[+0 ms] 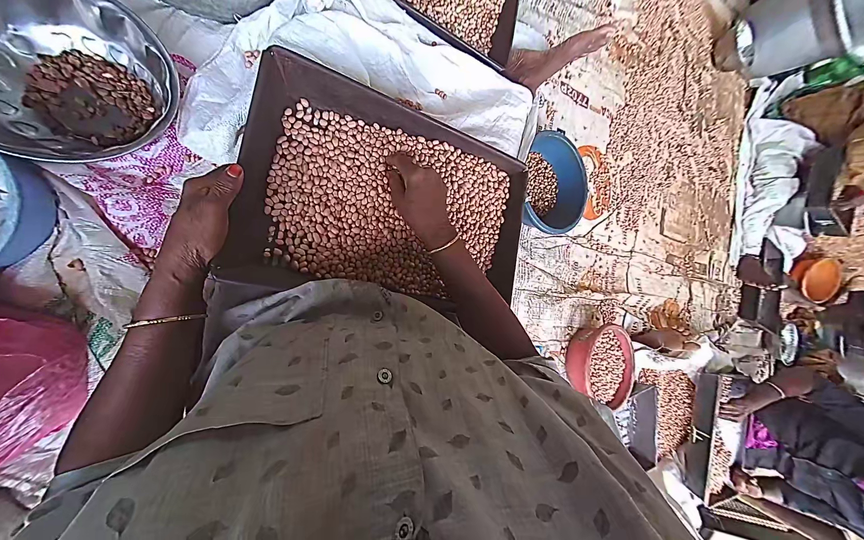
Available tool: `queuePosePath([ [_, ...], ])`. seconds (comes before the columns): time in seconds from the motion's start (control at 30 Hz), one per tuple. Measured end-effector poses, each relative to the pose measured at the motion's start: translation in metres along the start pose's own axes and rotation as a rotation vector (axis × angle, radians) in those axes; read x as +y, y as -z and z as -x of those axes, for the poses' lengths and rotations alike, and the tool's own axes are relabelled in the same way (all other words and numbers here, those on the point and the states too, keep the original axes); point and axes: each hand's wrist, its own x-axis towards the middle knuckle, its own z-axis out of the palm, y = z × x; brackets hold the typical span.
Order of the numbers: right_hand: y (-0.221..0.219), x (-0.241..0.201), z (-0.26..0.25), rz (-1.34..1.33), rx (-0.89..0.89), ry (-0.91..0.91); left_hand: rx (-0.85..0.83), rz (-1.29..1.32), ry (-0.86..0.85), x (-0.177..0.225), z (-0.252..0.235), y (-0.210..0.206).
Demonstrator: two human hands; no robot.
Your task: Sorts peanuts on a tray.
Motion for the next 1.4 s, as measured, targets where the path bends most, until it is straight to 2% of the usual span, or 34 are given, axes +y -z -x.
queuePosePath([
  [0.17, -0.005, 0.001, -0.003, 0.005, 0.016, 0.013, -0.012, 0.005, -0.032, -0.003, 0.0, 0.001],
  [0.23, -0.007, 0.007, -0.005, -0.085, 0.035, 0.029, -0.015, 0.024, -0.033, 0.0, 0.001, 0.0],
  [0.3, -0.007, 0.02, -0.01, -0.409, 0.118, 0.033, -0.021, 0.035, -0.031, 0.003, 0.003, 0.0],
  [0.33, -0.004, 0.024, -0.011, -0.688, 0.145, -0.003, -0.024, 0.039, -0.031, 0.003, 0.003, 0.0],
  [0.4, 0.014, 0.019, -0.01, -1.272, 0.089, -0.236, -0.031, 0.045, -0.033, 0.002, 0.003, 0.001],
  [0.47, 0.03, 0.014, -0.003, -1.466, -0.049, -0.374, -0.034, 0.059, -0.032, 0.002, 0.002, 0.001],
  [0.63, 0.022, -0.014, 0.031, -1.189, -0.412, -0.167, -0.04, 0.055, -0.02, 0.003, 0.002, 0.001],
  [0.7, 0.013, -0.02, 0.042, -0.972, -0.43, 0.021, -0.034, 0.05, -0.027, 0.003, 0.002, 0.001],
  [0.77, 0.007, -0.02, 0.05, -0.589, -0.401, 0.183, -0.038, 0.057, -0.041, 0.002, 0.002, 0.002],
  [0.83, 0.002, -0.024, 0.058, -0.284, -0.371, 0.238, -0.039, 0.067, -0.052, 0.002, 0.002, 0.001],
  [0.93, -0.003, -0.026, 0.064, -0.128, -0.316, 0.298, -0.035, 0.067, -0.051, 0.003, 0.002, 0.001],
  [1.13, -0.018, -0.02, 0.062, -0.198, -0.177, 0.361, -0.039, 0.05, -0.049, -0.001, 0.0, 0.002],
  [1.27, -0.02, -0.019, 0.062, -0.234, -0.196, 0.35, -0.048, 0.054, -0.042, -0.001, 0.001, 0.002],
  [1.33, -0.016, -0.017, 0.059, -0.521, -0.2, 0.269, -0.05, 0.072, -0.04, -0.001, 0.001, 0.002],
  [1.4, -0.002, -0.019, 0.053, -1.114, -0.241, 0.076, -0.059, 0.102, -0.039, -0.001, 0.001, 0.002],
])
